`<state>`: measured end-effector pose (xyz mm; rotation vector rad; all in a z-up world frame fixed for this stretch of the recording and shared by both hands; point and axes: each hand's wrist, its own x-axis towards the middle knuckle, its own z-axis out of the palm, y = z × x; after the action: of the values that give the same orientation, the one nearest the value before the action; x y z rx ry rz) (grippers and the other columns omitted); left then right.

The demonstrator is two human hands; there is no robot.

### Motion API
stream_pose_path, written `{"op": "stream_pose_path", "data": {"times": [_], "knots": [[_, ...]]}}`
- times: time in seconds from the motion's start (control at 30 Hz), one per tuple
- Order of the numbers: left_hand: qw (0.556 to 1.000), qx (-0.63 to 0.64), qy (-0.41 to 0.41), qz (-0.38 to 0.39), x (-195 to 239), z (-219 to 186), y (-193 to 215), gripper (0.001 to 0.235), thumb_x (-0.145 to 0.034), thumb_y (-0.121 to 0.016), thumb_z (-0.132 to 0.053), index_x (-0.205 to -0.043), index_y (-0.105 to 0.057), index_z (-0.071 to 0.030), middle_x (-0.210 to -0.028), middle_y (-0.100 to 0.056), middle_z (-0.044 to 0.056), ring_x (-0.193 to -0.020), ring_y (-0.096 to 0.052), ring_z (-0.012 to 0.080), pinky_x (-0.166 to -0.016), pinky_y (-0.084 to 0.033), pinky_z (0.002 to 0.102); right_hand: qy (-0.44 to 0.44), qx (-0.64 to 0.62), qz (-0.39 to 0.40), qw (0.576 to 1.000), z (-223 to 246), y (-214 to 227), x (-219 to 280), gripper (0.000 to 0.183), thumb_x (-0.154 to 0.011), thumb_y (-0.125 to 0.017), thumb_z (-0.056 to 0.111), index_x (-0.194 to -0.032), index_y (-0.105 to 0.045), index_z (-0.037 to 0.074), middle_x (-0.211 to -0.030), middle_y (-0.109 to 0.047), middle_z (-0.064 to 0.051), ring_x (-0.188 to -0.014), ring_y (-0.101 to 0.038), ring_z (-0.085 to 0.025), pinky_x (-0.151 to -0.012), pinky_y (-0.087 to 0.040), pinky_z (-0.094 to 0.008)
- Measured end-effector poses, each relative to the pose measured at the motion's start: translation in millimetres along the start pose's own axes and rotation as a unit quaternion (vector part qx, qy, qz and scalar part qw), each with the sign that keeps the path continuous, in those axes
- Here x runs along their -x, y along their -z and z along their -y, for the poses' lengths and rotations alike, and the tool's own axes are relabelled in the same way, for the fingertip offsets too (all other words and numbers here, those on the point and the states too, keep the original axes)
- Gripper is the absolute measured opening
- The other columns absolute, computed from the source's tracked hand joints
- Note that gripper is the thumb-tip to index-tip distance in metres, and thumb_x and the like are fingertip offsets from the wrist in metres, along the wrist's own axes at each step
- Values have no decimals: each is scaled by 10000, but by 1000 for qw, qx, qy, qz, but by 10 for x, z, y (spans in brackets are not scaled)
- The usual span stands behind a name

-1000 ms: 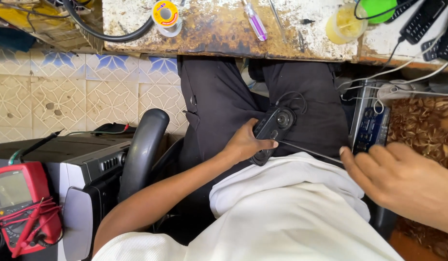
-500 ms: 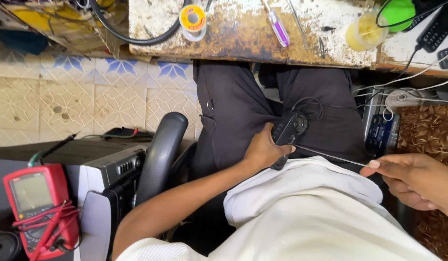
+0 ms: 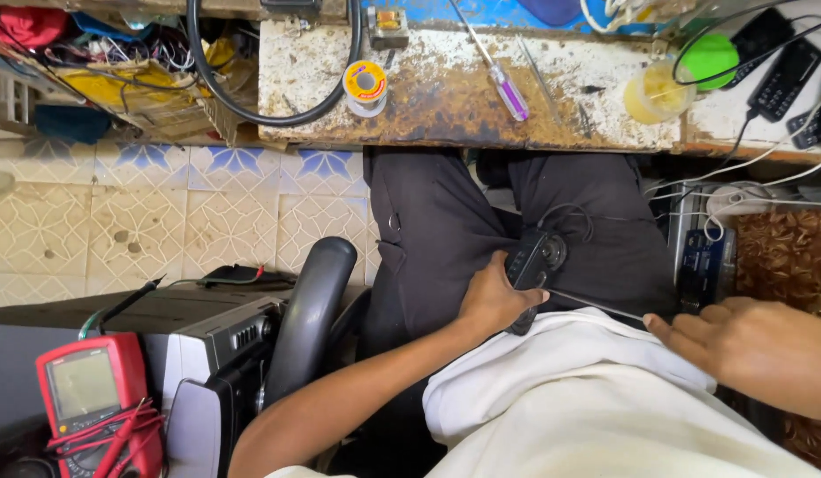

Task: The person uses a screwdriver to remove screws from a black electronic device held on their lap. They repeatedly insert the screwdriver into screw holes, turn it, and remove screws, placing them on the workbench. The device is rotated and repositioned several times during the process.

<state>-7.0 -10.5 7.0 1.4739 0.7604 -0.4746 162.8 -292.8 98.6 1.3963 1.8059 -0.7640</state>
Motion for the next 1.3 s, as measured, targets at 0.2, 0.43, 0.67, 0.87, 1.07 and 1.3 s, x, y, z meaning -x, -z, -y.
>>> {"op": "stream_pose_path", "data": {"times": [0.2,0.43,0.67,0.87,1.07,1.3], "knots": [[1000,-3,1,-8,-45,39,-13,672,-722,-778,-398,-1272,-530,-100,-1104,-724,64,-1055,-692,265,-833,-558,396,-264,-376,-55,886,-65,435,-96,383,-925,-617,307,-1291,-704,377,-1192,-692,136,-1057,-706,-108,-961,-554,-309],[1000,13,-2,6,40,-54,9,671,-711,-780,-381,-1288,-565,-114,-1142,-732,52,-1066,-704,232,-890,-555,344,-422,-523,20,740,-32,777,55,226,-951,-739,298,-1167,-801,320,-671,-641,-24,-567,-593,-159,-657,-422,-262],[1000,24,12,-4,-26,6,-1,623,-712,-795,-375,-1241,-585,-121,-1124,-730,32,-1039,-700,209,-887,-551,331,76,56,-113,989,-58,403,28,529,-936,-626,96,-1415,-477,-73,-1033,-675,-174,-828,-677,-328,-689,-598,-468],[1000,12,3,-11,-32,28,22,599,-737,-792,-363,-1240,-579,-119,-1123,-732,39,-1041,-704,225,-882,-564,352,-373,-607,-121,691,-21,1218,-100,203,-947,-702,162,-1081,-815,59,-867,-664,-65,-697,-560,-201,-617,-407,-357],[1000,15,-5,-8,-19,-53,16,647,-737,-792,-372,-1287,-569,-114,-1153,-729,49,-1065,-705,223,-899,-569,349,-452,-668,11,591,-94,1477,-22,167,-1017,-627,162,-1083,-741,59,-653,-518,-91,-491,-375,-152,-503,-253,-274],[1000,-2,22,4,-20,-32,35,620,-741,-779,-395,-1263,-569,-136,-1132,-715,23,-1039,-692,203,-880,-554,346,73,114,-178,975,-15,497,-53,335,-853,-662,-19,-1185,-620,-37,-1045,-680,-150,-611,-679,-283,-492,-531,-419]]}}
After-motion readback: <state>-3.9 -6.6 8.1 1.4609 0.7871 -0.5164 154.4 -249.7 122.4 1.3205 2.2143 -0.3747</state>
